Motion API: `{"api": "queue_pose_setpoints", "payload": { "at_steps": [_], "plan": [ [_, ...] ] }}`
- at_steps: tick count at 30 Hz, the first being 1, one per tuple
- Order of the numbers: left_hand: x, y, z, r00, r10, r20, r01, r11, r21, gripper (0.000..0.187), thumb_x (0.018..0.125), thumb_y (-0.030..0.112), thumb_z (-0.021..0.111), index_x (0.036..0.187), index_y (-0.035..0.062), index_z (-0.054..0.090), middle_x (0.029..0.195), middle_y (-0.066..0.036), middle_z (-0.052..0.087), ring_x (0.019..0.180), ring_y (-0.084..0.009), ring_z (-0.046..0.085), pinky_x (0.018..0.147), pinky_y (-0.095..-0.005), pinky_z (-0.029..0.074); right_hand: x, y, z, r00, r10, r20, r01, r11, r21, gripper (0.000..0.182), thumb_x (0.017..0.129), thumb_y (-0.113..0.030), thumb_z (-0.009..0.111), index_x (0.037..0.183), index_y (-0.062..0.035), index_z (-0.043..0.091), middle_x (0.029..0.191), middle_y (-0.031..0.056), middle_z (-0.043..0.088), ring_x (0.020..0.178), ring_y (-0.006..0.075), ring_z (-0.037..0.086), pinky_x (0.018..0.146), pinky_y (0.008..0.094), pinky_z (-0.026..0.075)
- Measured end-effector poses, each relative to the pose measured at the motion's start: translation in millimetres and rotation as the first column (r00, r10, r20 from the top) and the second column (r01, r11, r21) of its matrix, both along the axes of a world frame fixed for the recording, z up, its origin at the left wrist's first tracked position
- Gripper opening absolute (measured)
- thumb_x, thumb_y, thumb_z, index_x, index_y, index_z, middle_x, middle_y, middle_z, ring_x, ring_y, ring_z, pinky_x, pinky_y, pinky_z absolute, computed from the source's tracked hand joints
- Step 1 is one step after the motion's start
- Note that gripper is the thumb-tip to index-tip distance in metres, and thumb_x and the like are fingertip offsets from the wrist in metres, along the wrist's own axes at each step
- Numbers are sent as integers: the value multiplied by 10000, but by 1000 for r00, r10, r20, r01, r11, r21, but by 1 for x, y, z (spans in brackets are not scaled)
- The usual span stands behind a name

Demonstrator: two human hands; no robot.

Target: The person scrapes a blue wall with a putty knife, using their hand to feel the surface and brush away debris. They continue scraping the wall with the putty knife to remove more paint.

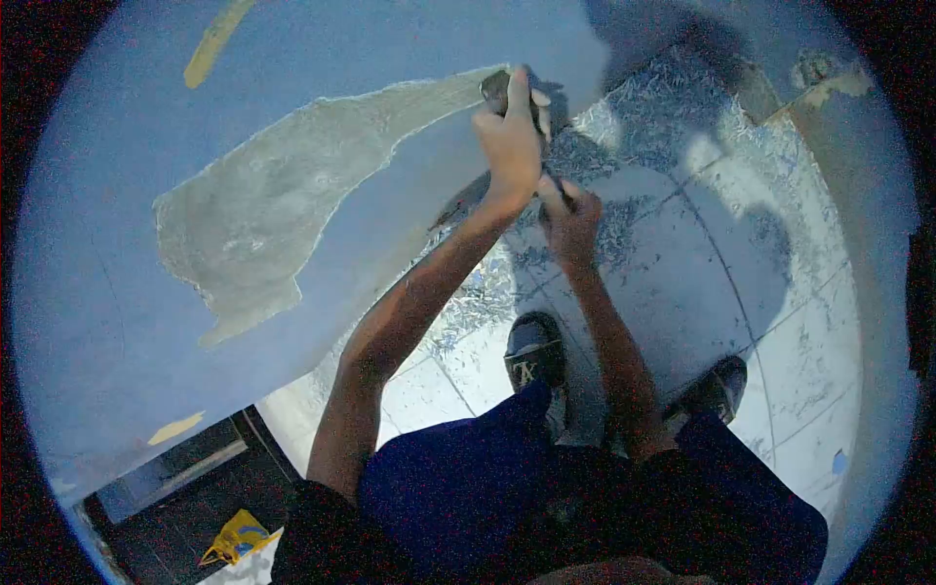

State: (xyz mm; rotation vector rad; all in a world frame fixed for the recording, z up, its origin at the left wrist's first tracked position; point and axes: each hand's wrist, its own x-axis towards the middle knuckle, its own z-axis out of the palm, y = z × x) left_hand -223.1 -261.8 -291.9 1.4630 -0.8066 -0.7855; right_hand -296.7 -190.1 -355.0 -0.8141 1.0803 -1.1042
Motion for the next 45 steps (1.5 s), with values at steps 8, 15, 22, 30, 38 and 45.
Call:
{"api": "queue_pose_setpoints", "payload": {
  "at_steps": [8, 15, 22, 30, 38, 45],
  "plan": [
    [0, -1, 4, 999, 4, -34, -4, 1000, 10, 376, 923, 333, 541, 658, 66, 540, 514, -7, 500, 400, -89, 440, 397, -244, 343, 1, -1, -15, 997, -8, 80, 9, 1000, -12, 274, 871, -209, 633, 673, -22, 600, 529, -18, 493, 457, 58, 433, 415, 241, 317],
    [-1, 3, 1, 998, 40, -44, -39, 999, 13, 333, 905, 332, 567, 697, 73, 545, 529, -12, 508, 408, -100, 448, 402, -255, 366, -1, 4, -13, 997, 25, 72, -23, 1000, -19, 202, 869, -202, 642, 808, -11, 668, 552, -44, 498, 469, 46, 417, 428, 227, 320],
    [0, 10, -10, 994, 75, -77, -72, 997, 40, 334, 892, 338, 584, 685, 83, 523, 511, -5, 482, 382, -97, 427, 366, -247, 343, -2, 10, -17, 997, 25, 70, -31, 997, 75, 242, 868, -197, 645, 707, -16, 626, 548, -42, 486, 459, 50, 404, 420, 235, 302],
    [-9, 4, -6, 990, 96, -108, -92, 995, 40, 394, 927, 329, 536, 635, 65, 518, 489, -3, 478, 385, -83, 434, 373, -237, 330, -8, 4, -18, 998, 53, 23, -53, 998, 28, 277, 864, -236, 656, 681, -32, 619, 520, -36, 466, 448, 49, 378, 425, 253, 291],
    [0, 8, -25, 994, 30, 104, -31, 1000, 5, 407, 932, 403, 499, 784, 33, 581, 531, -37, 506, 394, -130, 446, 377, -278, 346, -6, 10, -25, 999, 46, 12, -46, 999, 1, 240, 877, -213, 645, 722, -31, 620, 518, -40, 461, 438, 35, 374, 402, 227, 276],
    [-12, 17, -3, 991, 37, -126, -33, 999, 35, 455, 961, 363, 460, 738, -9, 597, 492, -49, 517, 353, -109, 433, 344, -256, 318, -11, 11, -30, 998, 62, -22, -63, 998, -23, 177, 872, -176, 646, 818, -8, 667, 534, -24, 495, 448, 37, 405, 404, 223, 299]
  ]
}}
